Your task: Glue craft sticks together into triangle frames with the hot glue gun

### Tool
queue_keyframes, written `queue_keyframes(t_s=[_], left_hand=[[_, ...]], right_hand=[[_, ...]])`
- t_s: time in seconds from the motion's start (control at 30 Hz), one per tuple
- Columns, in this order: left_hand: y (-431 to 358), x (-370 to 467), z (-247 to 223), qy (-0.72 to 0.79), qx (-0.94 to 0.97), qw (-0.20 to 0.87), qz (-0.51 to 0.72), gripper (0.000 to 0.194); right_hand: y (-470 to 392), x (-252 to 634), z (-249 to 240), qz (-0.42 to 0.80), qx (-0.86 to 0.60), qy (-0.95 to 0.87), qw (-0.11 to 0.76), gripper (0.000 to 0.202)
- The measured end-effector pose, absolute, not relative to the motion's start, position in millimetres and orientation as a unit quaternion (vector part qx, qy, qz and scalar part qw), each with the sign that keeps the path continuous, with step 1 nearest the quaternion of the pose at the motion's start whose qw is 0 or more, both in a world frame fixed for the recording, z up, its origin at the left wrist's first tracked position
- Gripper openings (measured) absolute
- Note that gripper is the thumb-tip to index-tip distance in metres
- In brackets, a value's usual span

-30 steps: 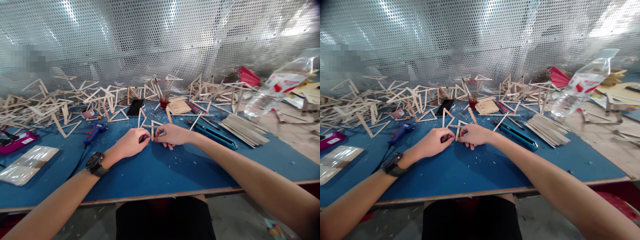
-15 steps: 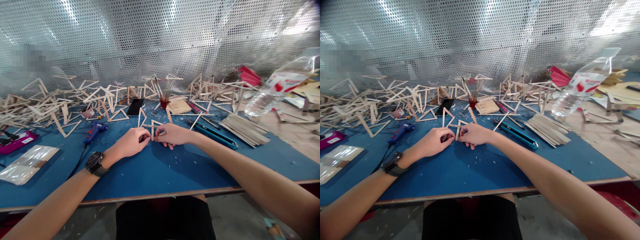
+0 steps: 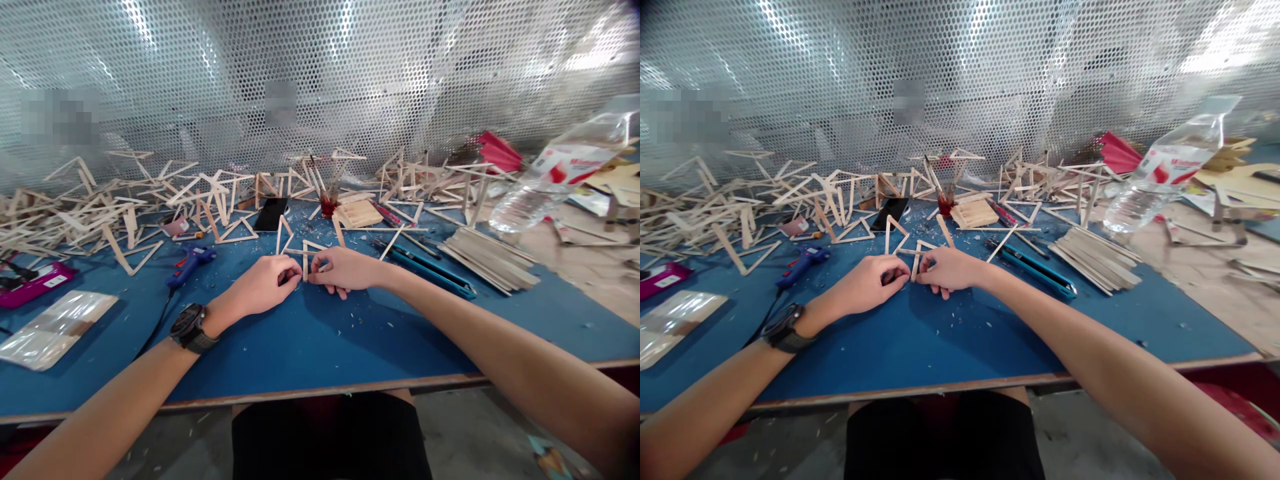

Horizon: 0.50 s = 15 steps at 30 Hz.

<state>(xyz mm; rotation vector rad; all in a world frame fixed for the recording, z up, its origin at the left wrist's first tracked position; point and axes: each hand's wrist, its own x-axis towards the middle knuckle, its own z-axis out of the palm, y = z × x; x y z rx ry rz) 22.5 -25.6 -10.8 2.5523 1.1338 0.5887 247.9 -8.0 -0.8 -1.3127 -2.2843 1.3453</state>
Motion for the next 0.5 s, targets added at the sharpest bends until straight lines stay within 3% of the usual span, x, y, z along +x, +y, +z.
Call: queue_keyframes(t_s=[0.5], left_hand=[[-25.3,21.0,-11.7,0.397,0.885,0.144,0.197,0.015]], right_hand=[[-11.6,246.8,-1.5,0.402,-0.444,-0.795,0.091,0.022]])
